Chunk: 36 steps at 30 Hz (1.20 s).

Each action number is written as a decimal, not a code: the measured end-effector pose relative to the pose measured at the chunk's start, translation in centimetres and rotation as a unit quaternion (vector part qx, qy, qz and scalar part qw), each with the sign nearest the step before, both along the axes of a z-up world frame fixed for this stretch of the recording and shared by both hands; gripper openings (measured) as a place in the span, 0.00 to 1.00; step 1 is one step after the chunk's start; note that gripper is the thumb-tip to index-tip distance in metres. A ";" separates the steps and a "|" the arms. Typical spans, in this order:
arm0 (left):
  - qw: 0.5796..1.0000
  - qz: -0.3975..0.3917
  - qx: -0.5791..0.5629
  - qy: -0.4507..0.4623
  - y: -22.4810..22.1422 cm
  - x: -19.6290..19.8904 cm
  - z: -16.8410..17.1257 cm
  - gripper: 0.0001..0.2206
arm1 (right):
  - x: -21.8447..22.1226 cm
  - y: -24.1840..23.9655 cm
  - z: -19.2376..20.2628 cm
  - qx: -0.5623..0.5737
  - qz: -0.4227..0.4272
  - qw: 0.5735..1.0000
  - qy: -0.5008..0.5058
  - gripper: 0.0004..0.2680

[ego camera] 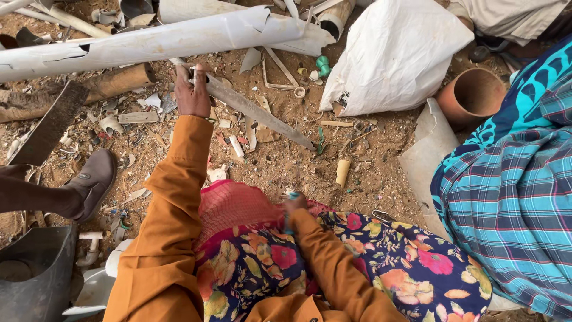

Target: The person uses a curved blade tool to cut a white plastic pipe while sitting amidst scattered industrial debris.

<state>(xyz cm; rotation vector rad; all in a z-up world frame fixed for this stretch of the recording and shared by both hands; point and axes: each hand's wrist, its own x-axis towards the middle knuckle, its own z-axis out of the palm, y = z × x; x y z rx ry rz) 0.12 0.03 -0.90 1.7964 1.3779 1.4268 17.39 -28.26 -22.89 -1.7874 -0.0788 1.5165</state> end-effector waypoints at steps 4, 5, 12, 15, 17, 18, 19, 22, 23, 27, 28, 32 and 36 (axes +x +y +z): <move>0.985 -0.010 -0.139 -0.103 -0.9 2.0 1.9 0.09 | 1.8 0.4 3.4 -0.069 0.038 0.997 -0.025 0.15; 0.992 -0.004 -0.099 -0.078 -0.6 2.6 2.1 0.09 | 0.6 2.1 4.1 -0.014 0.053 0.998 -0.026 0.16; 0.990 0.092 0.089 0.066 0.2 3.2 0.3 0.07 | -6.4 6.3 5.0 0.273 0.170 0.940 -0.118 0.14; 0.987 0.128 0.071 0.072 0.7 2.9 -0.7 0.10 | -3.8 2.3 0.4 0.099 0.077 0.991 -0.050 0.15; 0.987 0.129 0.062 0.075 0.8 2.7 -1.2 0.11 | -0.6 -1.0 -1.4 -0.021 0.011 0.999 -0.038 0.15; 0.987 0.130 0.062 0.076 1.2 2.6 -1.0 0.11 | 0.7 -1.1 -1.3 -0.040 0.002 0.998 -0.042 0.16; 0.988 0.120 0.070 0.067 1.4 2.8 -0.6 0.11 | 1.2 -0.4 -0.6 -0.045 0.003 0.998 -0.046 0.16; 0.991 0.092 0.082 0.041 0.7 4.1 -0.2 0.12 | -1.8 3.2 3.6 0.032 0.053 0.997 -0.048 0.17; 0.991 0.091 0.088 0.034 0.5 4.2 -0.1 0.12 | -3.3 4.4 5.2 0.085 0.089 0.990 -0.061 0.17; 0.992 0.093 0.074 0.034 0.2 3.2 0.1 0.12 | -6.5 6.0 7.7 0.236 0.201 0.944 -0.111 0.11; 0.990 0.105 0.077 0.044 0.7 3.0 0.2 0.12 | -6.6 6.4 6.8 0.242 0.203 0.942 -0.110 0.10; 0.990 0.124 0.061 0.032 1.2 1.6 -0.9 0.11 | -2.3 1.3 -1.0 -0.031 0.034 0.998 -0.053 0.15; 0.992 0.120 0.025 0.005 1.1 2.1 -0.8 0.12 | 0.5 1.2 -2.0 -0.029 0.084 0.986 -0.139 0.14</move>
